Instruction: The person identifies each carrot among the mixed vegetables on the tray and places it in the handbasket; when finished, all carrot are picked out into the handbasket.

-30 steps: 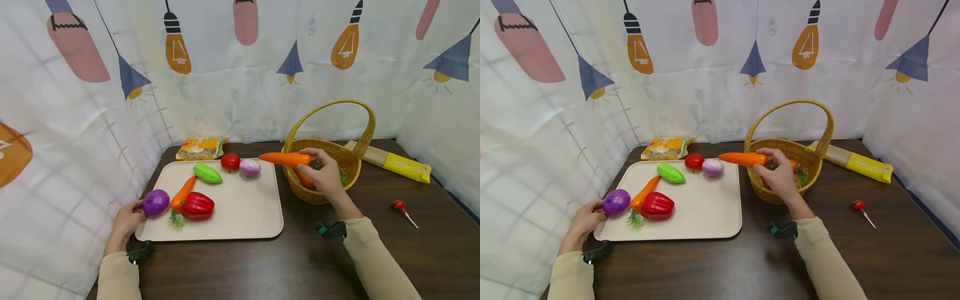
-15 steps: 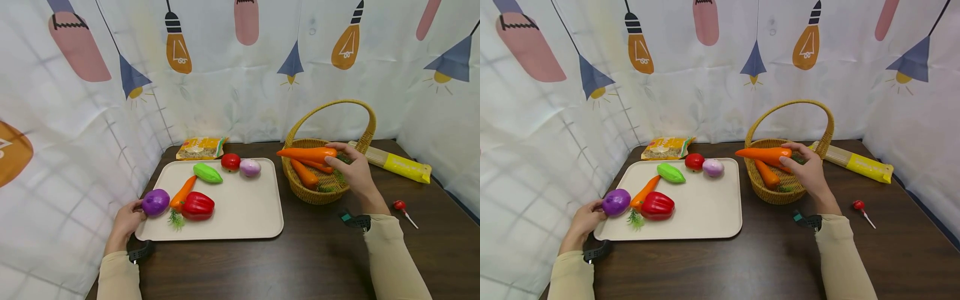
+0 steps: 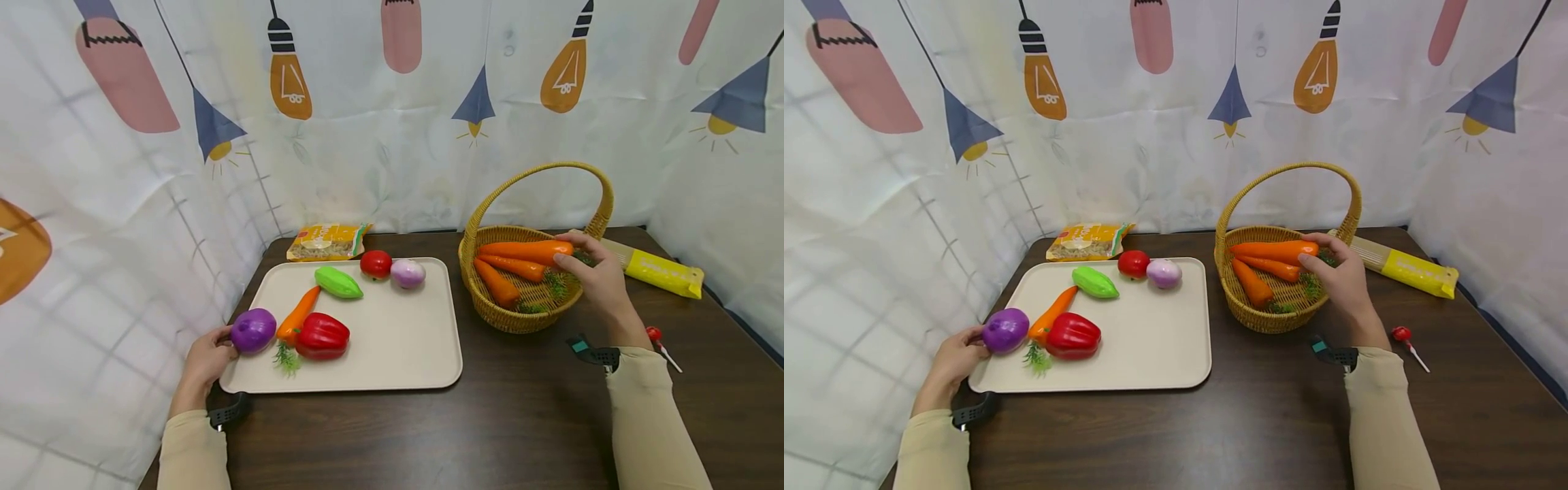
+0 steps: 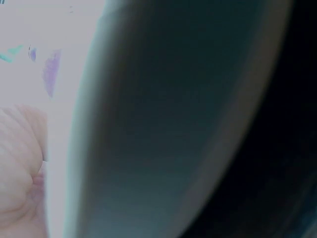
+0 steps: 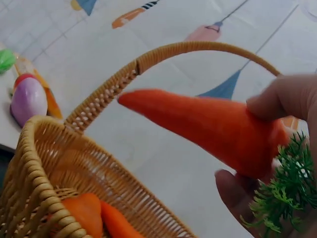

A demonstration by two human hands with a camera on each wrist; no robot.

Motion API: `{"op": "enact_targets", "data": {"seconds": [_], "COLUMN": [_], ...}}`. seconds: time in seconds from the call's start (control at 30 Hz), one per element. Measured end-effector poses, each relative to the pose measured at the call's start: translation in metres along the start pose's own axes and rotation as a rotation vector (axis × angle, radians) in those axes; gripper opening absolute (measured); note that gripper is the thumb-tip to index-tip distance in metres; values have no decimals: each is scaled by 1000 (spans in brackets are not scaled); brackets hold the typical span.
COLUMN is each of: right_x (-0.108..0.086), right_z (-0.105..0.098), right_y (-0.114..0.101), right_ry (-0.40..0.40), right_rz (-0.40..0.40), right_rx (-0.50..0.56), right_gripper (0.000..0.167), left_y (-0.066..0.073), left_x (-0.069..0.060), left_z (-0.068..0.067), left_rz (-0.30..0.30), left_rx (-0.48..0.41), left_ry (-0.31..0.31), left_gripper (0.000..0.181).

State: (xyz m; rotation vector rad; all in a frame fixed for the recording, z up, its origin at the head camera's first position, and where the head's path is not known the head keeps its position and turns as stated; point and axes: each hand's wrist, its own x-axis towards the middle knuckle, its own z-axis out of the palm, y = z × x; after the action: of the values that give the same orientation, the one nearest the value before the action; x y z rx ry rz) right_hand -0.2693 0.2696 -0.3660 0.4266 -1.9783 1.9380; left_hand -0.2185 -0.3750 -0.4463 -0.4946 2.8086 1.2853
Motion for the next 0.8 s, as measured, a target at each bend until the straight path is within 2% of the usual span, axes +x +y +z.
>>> {"op": "enact_targets", "data": {"seconds": [0.1, 0.27, 0.4, 0.47, 0.53, 0.7, 0.8], "right_x": [3, 7, 7, 7, 7, 6, 5], "right_z": [2, 9, 13, 14, 16, 20, 22], "right_y": [9, 27, 35, 37, 37, 39, 40], "right_ry": [101, 266, 311, 314, 309, 287, 277], "right_rz": [37, 164, 246, 261, 262, 254, 240], "right_rx": [-7, 28, 59, 34, -49, -341, -426], "right_gripper": [37, 43, 47, 50, 52, 52, 53], "left_y": [0, 0, 0, -1, -1, -1, -1], "left_x": [0, 0, 1, 1, 2, 3, 3], "left_z": [0, 1, 1, 1, 1, 1, 1], "left_rz": [-1, -4, -1, -2, -4, -13, -17], "left_rx": [-1, 3, 1, -1, 0, 4, 1], "left_ry": [2, 6, 5, 3, 4, 10, 9], "left_gripper": [61, 61, 61, 61, 61, 61, 61]}}
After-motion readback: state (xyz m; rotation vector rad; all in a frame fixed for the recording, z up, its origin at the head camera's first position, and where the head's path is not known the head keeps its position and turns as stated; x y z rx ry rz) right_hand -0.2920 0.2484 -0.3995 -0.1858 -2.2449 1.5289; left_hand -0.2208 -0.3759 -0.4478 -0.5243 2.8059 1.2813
